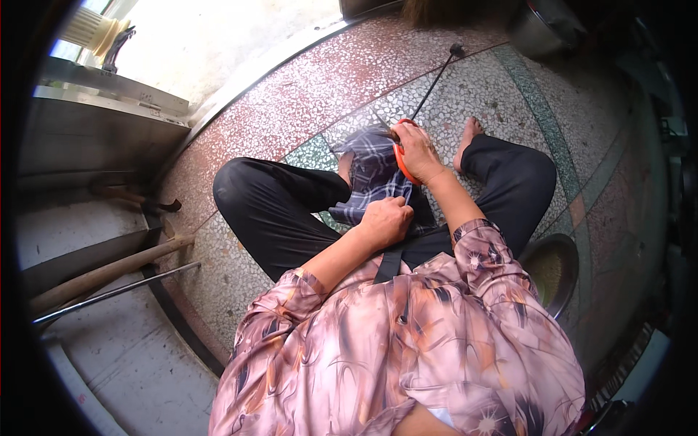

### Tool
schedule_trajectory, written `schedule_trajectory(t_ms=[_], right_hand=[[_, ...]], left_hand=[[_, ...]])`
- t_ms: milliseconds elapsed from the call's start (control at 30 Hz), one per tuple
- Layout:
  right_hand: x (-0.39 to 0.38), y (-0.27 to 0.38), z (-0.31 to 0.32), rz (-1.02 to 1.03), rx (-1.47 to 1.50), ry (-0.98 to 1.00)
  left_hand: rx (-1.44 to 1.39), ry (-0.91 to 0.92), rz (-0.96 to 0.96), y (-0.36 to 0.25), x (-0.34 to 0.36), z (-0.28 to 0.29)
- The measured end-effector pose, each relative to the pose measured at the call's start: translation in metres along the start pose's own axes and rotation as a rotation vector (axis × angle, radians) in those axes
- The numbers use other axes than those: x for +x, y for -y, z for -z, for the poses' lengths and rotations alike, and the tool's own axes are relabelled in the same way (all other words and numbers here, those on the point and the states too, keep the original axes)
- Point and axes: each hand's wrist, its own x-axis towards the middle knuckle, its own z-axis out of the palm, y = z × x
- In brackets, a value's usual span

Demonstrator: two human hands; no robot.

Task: The recorder uses scissors to cut and remove the old fabric from an umbrella frame.

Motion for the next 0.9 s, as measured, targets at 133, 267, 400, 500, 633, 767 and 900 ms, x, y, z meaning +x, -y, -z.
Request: schedule_trajectory(t_ms=[133,267,400,500,633,767,900], right_hand=[[-0.012,-0.012,-0.017,-0.100,-0.128,0.206],[-0.025,-0.019,-0.025,-0.204,-0.142,0.621],[-0.027,-0.006,-0.026,-0.169,-0.103,0.682],[-0.027,-0.001,-0.026,-0.228,-0.030,0.845],[-0.029,0.012,-0.022,-0.221,-0.141,1.025],[-0.026,0.013,-0.024,-0.159,-0.032,0.591],[-0.011,-0.001,-0.015,-0.325,0.484,0.186]], left_hand=[[-0.017,0.042,-0.024,-0.002,-0.008,-0.003],[-0.125,0.013,0.091,0.006,-0.011,0.001],[-0.221,-0.046,0.226,0.017,-0.015,0.004],[-0.198,-0.006,0.242,0.020,-0.019,0.010],[-0.165,-0.040,0.299,0.025,-0.025,0.013],[-0.174,0.107,0.246,0.021,-0.030,0.020],[-0.238,0.078,0.333,0.013,-0.032,0.024]])
